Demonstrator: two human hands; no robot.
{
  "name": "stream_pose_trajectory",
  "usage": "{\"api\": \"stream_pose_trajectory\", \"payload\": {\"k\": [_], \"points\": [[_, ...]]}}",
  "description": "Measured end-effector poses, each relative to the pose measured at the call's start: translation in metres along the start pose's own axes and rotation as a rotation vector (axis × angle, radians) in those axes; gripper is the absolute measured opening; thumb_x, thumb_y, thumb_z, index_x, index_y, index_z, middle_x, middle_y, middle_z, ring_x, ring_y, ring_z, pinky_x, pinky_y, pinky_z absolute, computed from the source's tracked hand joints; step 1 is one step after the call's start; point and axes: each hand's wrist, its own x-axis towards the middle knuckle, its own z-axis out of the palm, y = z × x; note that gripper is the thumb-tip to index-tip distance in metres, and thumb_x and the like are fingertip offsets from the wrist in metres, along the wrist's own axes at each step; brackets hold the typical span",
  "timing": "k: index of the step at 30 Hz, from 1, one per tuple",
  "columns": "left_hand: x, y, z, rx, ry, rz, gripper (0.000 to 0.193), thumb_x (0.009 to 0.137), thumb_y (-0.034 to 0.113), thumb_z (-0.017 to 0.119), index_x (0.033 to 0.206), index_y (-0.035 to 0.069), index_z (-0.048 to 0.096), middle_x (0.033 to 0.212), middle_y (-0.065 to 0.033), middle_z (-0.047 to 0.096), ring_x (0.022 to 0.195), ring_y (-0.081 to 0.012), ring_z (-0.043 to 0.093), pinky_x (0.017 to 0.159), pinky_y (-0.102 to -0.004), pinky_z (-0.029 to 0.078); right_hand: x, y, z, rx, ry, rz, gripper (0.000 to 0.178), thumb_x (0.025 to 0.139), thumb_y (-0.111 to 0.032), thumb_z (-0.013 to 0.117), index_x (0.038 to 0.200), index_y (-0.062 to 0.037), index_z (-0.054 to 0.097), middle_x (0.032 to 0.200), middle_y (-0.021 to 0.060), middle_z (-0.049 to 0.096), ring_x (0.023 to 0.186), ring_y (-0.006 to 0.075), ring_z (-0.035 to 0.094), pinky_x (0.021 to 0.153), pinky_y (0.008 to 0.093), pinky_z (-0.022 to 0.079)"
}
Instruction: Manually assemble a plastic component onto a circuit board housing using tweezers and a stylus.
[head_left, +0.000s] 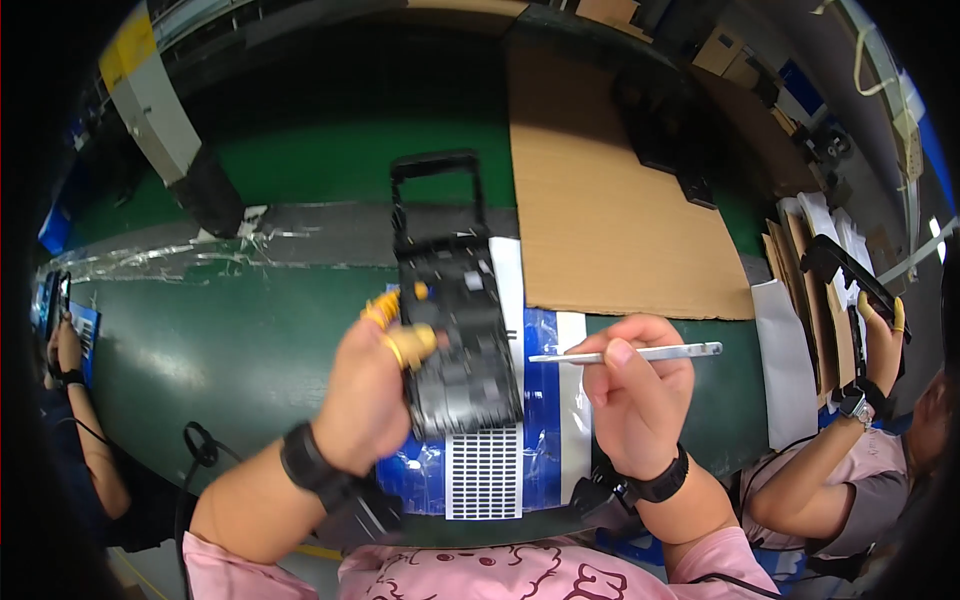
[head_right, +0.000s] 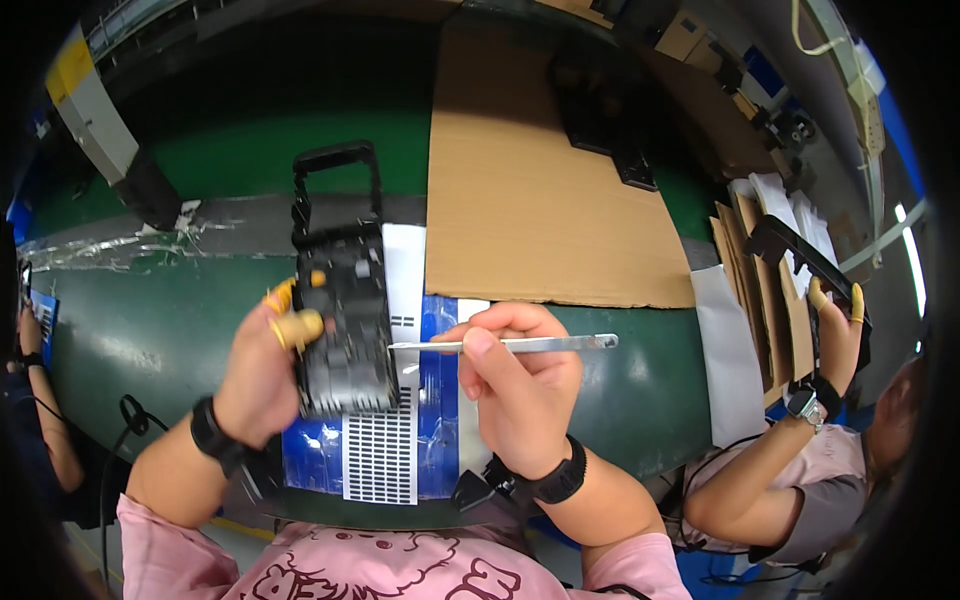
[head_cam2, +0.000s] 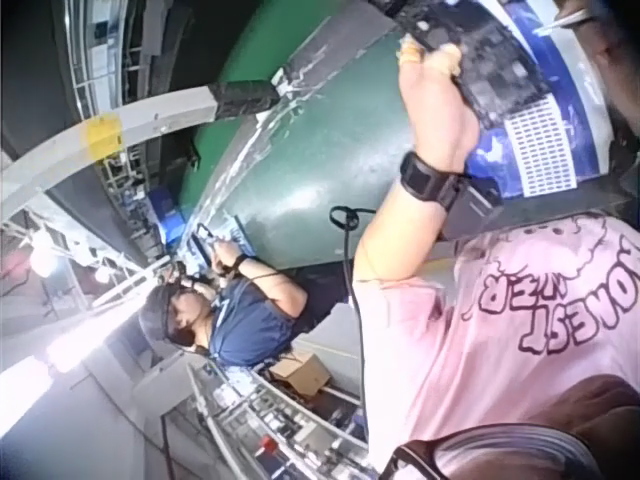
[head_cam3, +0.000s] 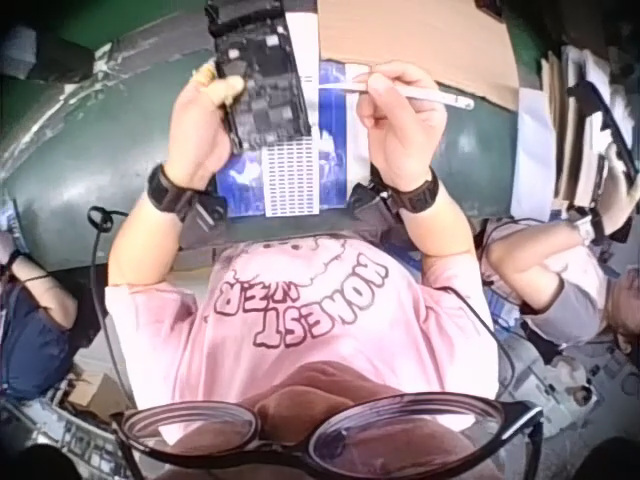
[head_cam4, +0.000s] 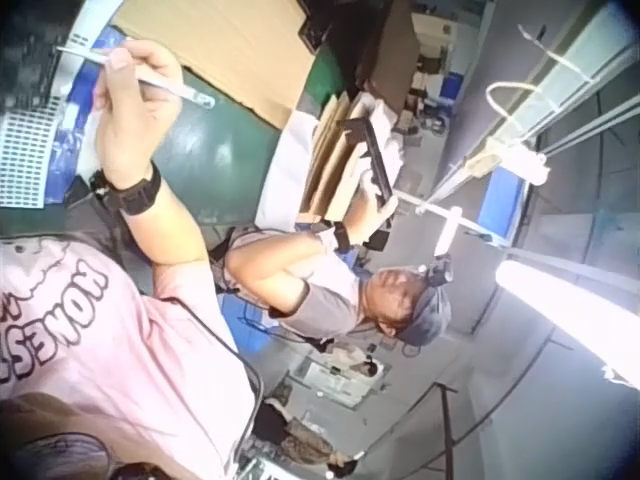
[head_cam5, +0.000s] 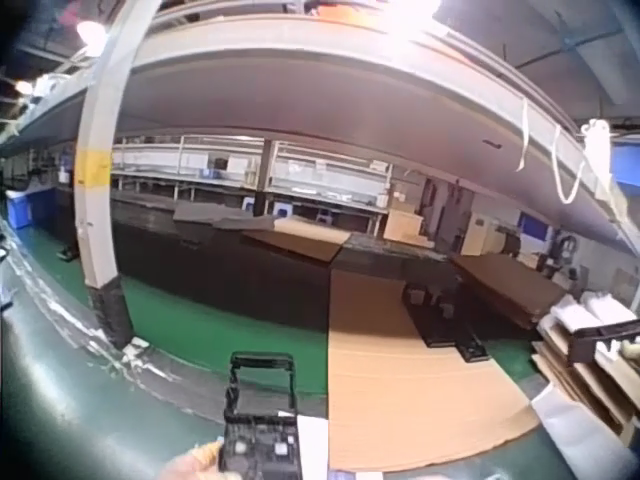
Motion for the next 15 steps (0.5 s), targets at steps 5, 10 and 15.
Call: {"api": "stream_pose_trajectory", "payload": {"k": [5,10,15], "points": [[0.110,0.076,-0.012,0.135,-0.164,-0.046,0.031,0.089,0.033,0.045,0.097,0.003,0.054,0.088,-0.0071,0.060,0.080,-0.0187,0.060,0.073,-0.0353,0.051,0.012,-0.003,-0.009,0.085,0.075,0.089,0.011,0.079,-0.003,0.057,0.087,0.0027,0.053,0.074,0.0110,0.061,0.052,0.0070,0.048,0.046,0.0181,0.036],[0.134,0.072,-0.044,1.263,0.429,0.807,0.052,0.080,0.029,0.060,0.119,-0.001,0.044,0.117,-0.0112,0.046,0.108,-0.0178,0.043,0.088,-0.0327,0.037,0.013,0.003,-0.015,0.117,0.133,0.119,0.011,0.078,-0.003,0.058,0.087,0.0019,0.054,0.070,0.0078,0.059,0.053,0.0058,0.049,0.046,0.0170,0.037],[0.038,0.043,-0.040,0.951,0.163,0.572,0.041,0.076,0.003,0.060,0.116,-0.001,0.047,0.117,-0.0078,0.048,0.103,-0.0142,0.047,0.077,-0.0240,0.043,0.012,0.002,-0.018,0.066,0.112,0.169,0.011,0.078,-0.005,0.059,0.086,0.0014,0.055,0.070,0.0058,0.059,0.054,0.0043,0.049,0.046,0.0157,0.037]]}}
